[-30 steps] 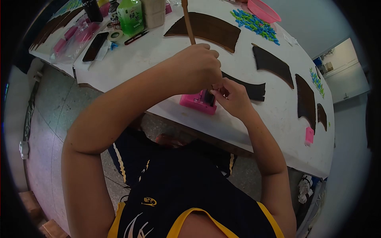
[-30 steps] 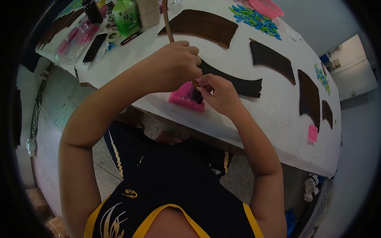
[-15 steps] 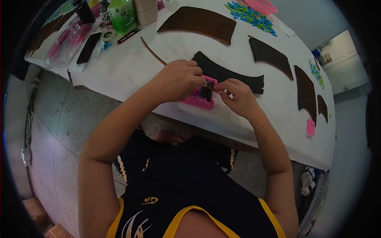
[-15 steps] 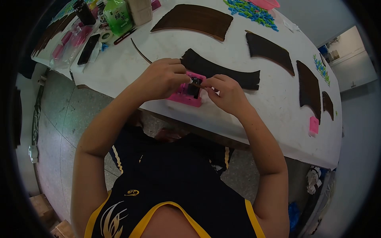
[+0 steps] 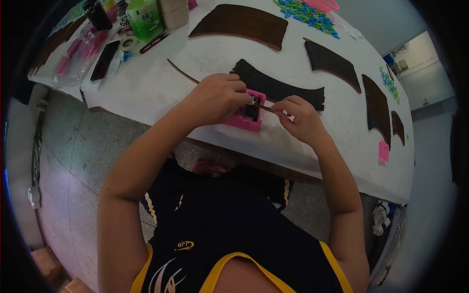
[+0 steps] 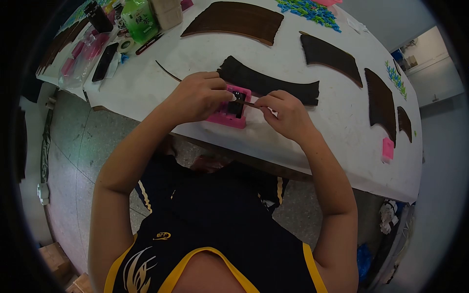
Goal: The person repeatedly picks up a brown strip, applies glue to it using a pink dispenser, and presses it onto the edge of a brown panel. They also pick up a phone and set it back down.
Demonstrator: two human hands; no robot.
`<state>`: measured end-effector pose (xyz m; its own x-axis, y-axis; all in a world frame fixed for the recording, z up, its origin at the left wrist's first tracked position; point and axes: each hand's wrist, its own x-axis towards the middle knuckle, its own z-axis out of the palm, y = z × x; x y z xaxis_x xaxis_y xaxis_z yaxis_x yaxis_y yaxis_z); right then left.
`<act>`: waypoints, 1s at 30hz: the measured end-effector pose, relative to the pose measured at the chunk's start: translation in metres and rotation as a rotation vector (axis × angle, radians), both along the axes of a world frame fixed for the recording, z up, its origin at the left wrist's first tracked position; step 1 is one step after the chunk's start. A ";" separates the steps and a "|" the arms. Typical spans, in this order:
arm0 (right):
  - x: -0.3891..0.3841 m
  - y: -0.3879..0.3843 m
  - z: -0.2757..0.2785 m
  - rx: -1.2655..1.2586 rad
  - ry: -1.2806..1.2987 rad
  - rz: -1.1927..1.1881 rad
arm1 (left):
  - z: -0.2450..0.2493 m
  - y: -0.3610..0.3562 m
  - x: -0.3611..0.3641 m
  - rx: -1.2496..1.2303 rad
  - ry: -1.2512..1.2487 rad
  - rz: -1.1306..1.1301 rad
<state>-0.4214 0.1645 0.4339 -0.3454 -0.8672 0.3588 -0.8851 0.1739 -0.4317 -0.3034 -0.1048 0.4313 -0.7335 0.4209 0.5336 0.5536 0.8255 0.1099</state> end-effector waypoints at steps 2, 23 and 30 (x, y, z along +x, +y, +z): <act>-0.004 0.019 0.001 0.014 -0.002 -0.029 | -0.002 0.000 0.000 0.010 0.004 0.000; -0.014 0.147 0.011 0.137 0.025 -0.397 | 0.005 0.003 -0.009 -0.010 -0.043 -0.046; -0.034 0.158 0.045 0.059 0.201 -0.351 | 0.003 0.016 -0.015 0.065 -0.036 -0.044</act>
